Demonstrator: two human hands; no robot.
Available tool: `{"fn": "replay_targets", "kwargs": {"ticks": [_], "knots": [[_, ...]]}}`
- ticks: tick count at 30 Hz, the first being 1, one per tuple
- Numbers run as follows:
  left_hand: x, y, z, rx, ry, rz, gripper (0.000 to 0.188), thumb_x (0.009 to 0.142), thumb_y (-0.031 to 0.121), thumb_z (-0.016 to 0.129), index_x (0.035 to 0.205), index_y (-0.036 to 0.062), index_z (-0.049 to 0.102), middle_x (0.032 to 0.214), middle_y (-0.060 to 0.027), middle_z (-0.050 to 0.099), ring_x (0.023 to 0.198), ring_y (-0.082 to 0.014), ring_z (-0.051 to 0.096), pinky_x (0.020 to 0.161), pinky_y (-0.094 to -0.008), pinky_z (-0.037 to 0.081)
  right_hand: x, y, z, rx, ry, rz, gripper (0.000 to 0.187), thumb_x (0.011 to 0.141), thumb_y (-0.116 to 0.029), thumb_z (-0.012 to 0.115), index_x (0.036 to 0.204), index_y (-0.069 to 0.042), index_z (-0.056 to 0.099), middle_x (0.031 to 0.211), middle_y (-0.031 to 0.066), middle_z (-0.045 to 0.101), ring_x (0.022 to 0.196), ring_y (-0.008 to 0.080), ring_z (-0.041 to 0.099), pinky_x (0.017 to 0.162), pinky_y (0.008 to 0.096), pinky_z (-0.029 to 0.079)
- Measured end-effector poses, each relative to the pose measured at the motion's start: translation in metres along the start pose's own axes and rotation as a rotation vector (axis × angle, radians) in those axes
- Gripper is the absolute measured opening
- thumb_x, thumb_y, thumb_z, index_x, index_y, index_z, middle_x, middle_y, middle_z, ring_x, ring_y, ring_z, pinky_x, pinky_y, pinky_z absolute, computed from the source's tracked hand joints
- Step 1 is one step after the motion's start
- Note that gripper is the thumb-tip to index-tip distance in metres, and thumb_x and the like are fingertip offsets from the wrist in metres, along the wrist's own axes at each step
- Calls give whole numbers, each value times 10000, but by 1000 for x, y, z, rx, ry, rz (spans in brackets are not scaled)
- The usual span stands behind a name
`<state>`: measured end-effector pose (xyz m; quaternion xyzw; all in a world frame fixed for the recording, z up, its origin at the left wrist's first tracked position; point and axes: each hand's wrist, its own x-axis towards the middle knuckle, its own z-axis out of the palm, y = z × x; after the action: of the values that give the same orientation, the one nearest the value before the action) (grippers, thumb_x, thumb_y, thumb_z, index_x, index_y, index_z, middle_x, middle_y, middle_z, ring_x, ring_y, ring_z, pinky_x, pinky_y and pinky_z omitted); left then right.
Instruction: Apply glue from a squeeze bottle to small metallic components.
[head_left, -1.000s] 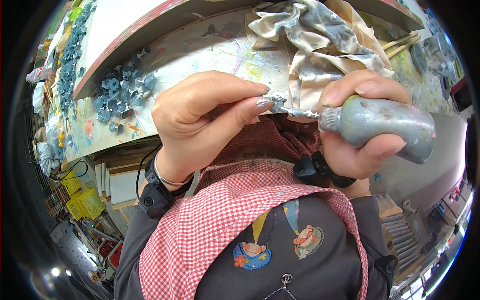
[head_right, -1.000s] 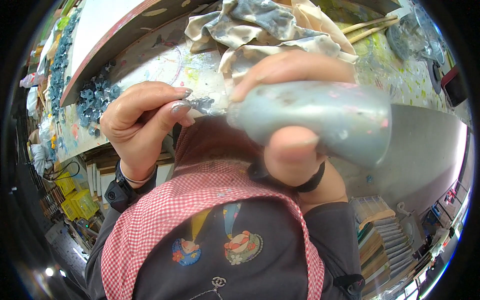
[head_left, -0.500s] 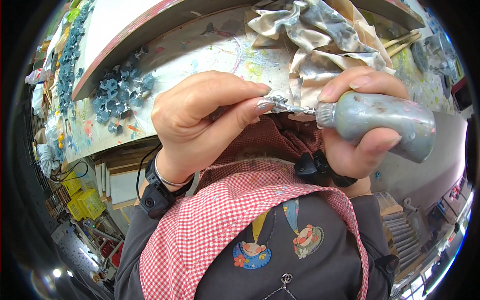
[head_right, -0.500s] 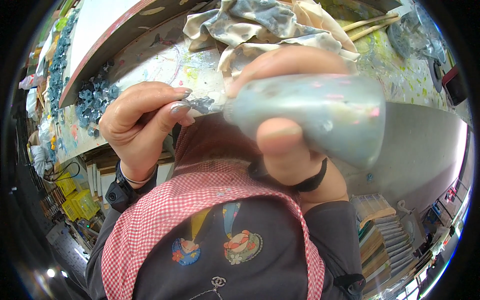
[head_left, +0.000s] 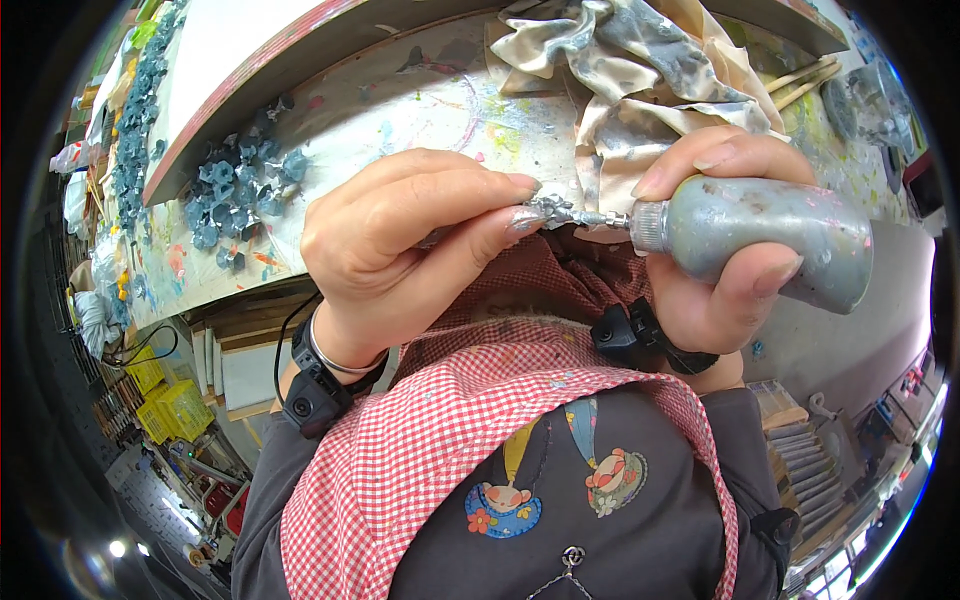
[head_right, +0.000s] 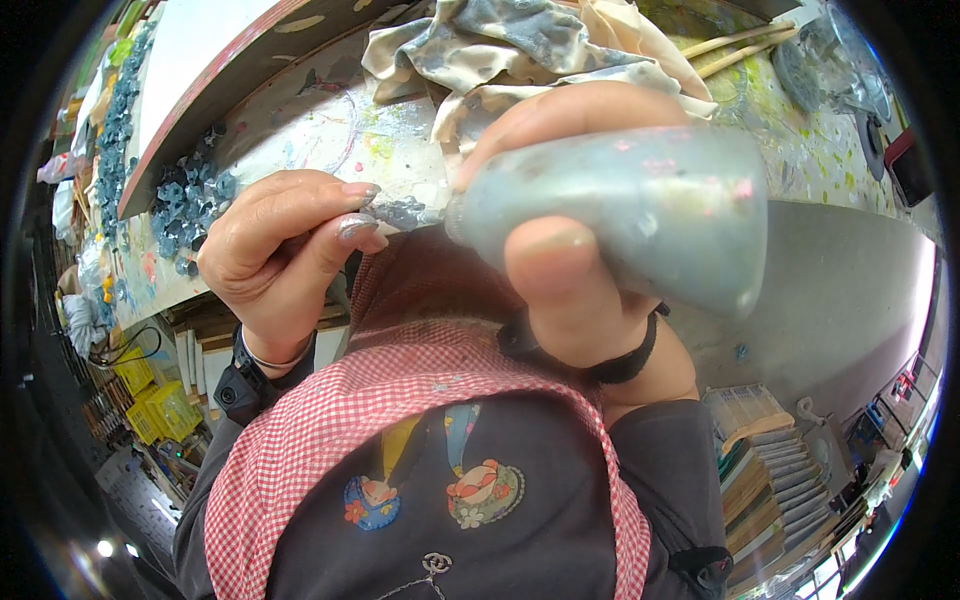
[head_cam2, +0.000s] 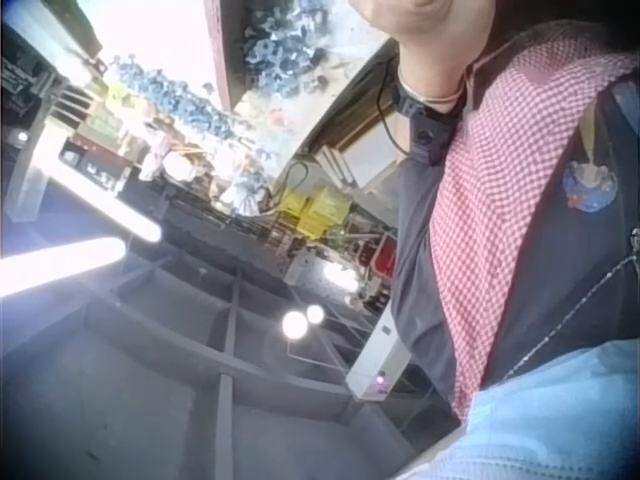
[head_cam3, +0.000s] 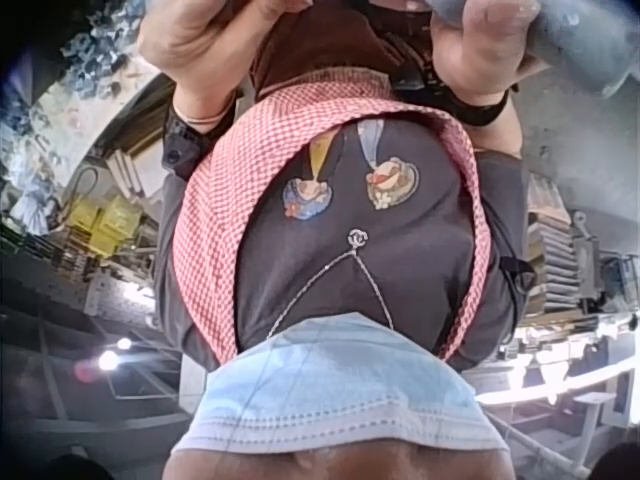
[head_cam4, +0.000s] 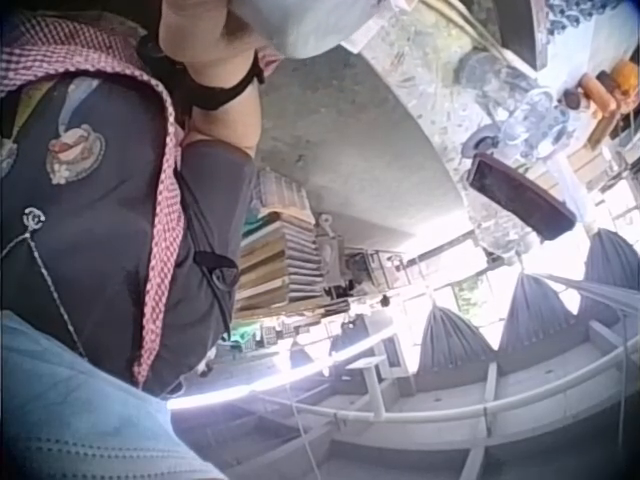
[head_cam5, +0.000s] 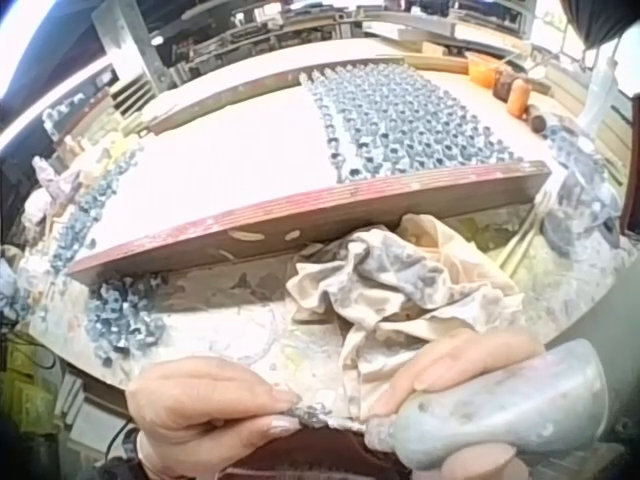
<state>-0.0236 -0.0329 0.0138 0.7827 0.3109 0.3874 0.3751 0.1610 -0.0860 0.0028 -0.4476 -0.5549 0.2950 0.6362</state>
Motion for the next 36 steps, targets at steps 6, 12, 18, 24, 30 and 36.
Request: {"fn": "replay_targets", "kwargs": {"ticks": [6,12,18,24,30,36], "knots": [[0,0,0,3,-4,25,175,634,-35,695,801,1,654,718,-94,633,637,-180,608,558,-247,467,-2,1,4,24,89,27,582,817,-570,440,984,-12,426,749,142,519,622,155,483,554,224,388],[-2,-1,-1,-63,-8,-34,170,675,-57,670,839,-16,645,737,-102,627,629,-140,609,533,-216,465,-5,9,3,154,164,-47,587,828,-571,414,981,-5,431,755,150,509,612,168,478,541,258,412],[-4,-4,3,-304,54,-64,156,719,-101,613,872,-71,613,782,-133,618,616,-129,620,530,-183,484,-6,18,5,212,217,-241,608,826,-586,403,995,-2,420,733,153,489,606,189,475,523,273,413],[-5,-3,4,-313,64,-96,149,726,-102,609,873,-76,610,791,-129,619,631,-128,621,547,-189,491,-5,11,-1,169,69,-222,627,799,-609,434,984,-10,419,743,158,510,610,190,483,535,262,421],[-6,-3,3,-354,84,-146,171,711,-112,621,877,-71,611,808,-127,620,698,-141,624,614,-203,504,-7,9,1,16,57,-131,623,802,-605,434,983,-9,419,748,156,509,608,178,478,528,264,416],[-3,-8,2,-397,78,-118,229,661,-138,644,868,-41,622,830,-121,630,799,-153,612,679,-228,499,-4,16,-1,362,71,-193,595,838,-569,394,1013,0,415,763,156,487,560,166,440,496,259,396]]}}
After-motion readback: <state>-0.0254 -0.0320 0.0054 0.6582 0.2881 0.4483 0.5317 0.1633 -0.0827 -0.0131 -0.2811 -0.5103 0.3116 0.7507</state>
